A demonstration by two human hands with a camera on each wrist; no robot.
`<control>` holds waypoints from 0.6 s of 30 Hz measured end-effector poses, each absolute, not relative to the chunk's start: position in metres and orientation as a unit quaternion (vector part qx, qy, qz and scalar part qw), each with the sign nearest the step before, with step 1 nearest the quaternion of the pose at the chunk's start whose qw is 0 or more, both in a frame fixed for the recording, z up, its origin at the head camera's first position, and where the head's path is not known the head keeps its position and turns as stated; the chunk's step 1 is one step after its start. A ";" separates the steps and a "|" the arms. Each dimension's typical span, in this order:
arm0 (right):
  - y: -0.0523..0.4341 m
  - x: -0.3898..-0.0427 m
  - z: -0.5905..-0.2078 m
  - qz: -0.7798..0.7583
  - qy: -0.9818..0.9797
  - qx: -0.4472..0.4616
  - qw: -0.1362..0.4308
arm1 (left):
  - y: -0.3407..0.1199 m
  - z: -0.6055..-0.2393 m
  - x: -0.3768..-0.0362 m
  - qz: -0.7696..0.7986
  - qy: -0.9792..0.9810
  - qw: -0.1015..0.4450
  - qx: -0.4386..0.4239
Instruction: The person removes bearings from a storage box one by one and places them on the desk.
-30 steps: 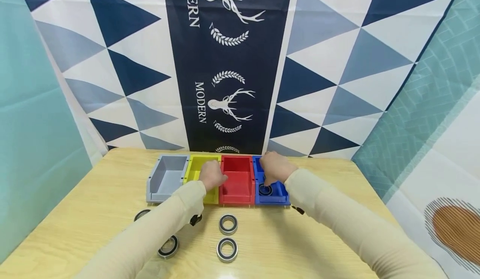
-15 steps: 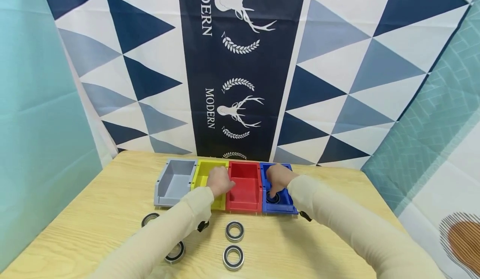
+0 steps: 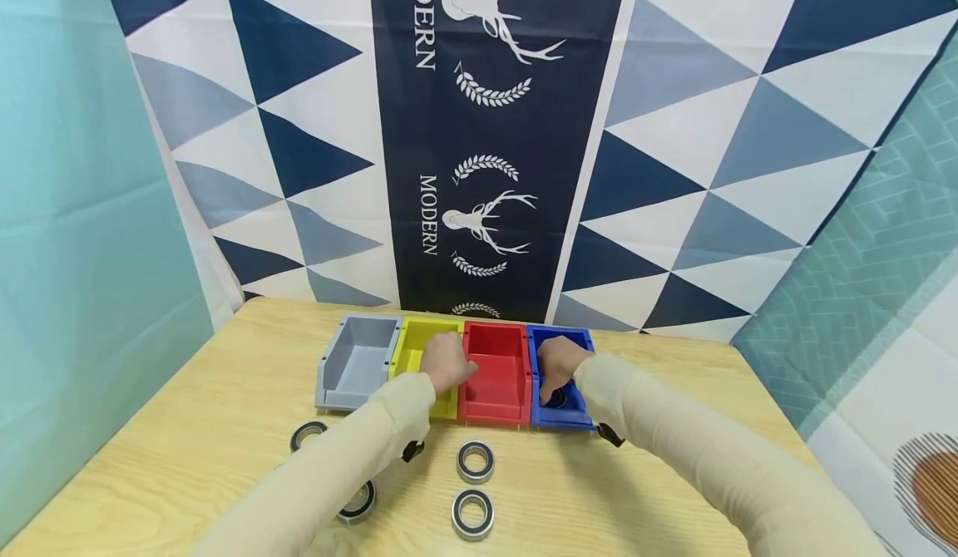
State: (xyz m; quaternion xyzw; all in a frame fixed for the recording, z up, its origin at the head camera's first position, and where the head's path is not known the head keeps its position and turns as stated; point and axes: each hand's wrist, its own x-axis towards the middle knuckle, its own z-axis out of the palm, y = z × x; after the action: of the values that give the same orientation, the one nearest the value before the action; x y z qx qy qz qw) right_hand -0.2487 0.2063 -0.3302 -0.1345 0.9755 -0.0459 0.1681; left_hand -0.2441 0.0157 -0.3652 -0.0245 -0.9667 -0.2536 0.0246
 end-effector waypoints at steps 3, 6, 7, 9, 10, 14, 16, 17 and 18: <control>0.205 -0.250 -0.333 -0.036 0.976 -0.131 0.173 | 0.015 -0.365 -0.245 -0.255 -0.966 0.027 -0.026; 0.203 -0.251 -0.337 -0.024 0.976 -0.124 0.175 | 0.015 -0.366 -0.245 -0.262 -0.964 0.028 -0.026; 0.202 -0.251 -0.338 -0.021 0.977 -0.122 0.173 | 0.015 -0.366 -0.245 -0.264 -0.964 0.028 -0.025; 0.202 -0.251 -0.340 -0.019 0.979 -0.117 0.168 | 0.015 -0.365 -0.245 -0.266 -0.963 0.028 -0.024; 0.201 -0.251 -0.341 -0.019 0.979 -0.117 0.164 | 0.015 -0.365 -0.245 -0.265 -0.963 0.028 -0.023; 0.201 -0.250 -0.344 -0.020 0.982 -0.123 0.145 | 0.015 -0.364 -0.244 -0.261 -0.964 0.032 -0.021; 0.202 -0.248 -0.346 -0.014 0.982 -0.133 0.131 | 0.015 -0.364 -0.244 -0.260 -0.965 0.033 -0.022; 0.202 -0.247 -0.347 -0.009 0.983 -0.140 0.123 | 0.016 -0.365 -0.244 -0.259 -0.965 0.035 -0.023; 0.202 -0.246 -0.348 -0.003 0.982 -0.147 0.114 | 0.016 -0.366 -0.245 -0.260 -0.965 0.036 -0.022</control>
State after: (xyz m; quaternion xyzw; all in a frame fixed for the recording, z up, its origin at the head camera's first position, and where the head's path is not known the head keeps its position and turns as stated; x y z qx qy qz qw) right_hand -0.2460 0.2023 -0.3482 -0.1472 0.9825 -0.0025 0.1143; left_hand -0.2446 0.0159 -0.3655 -0.0224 -0.9648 -0.2596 0.0359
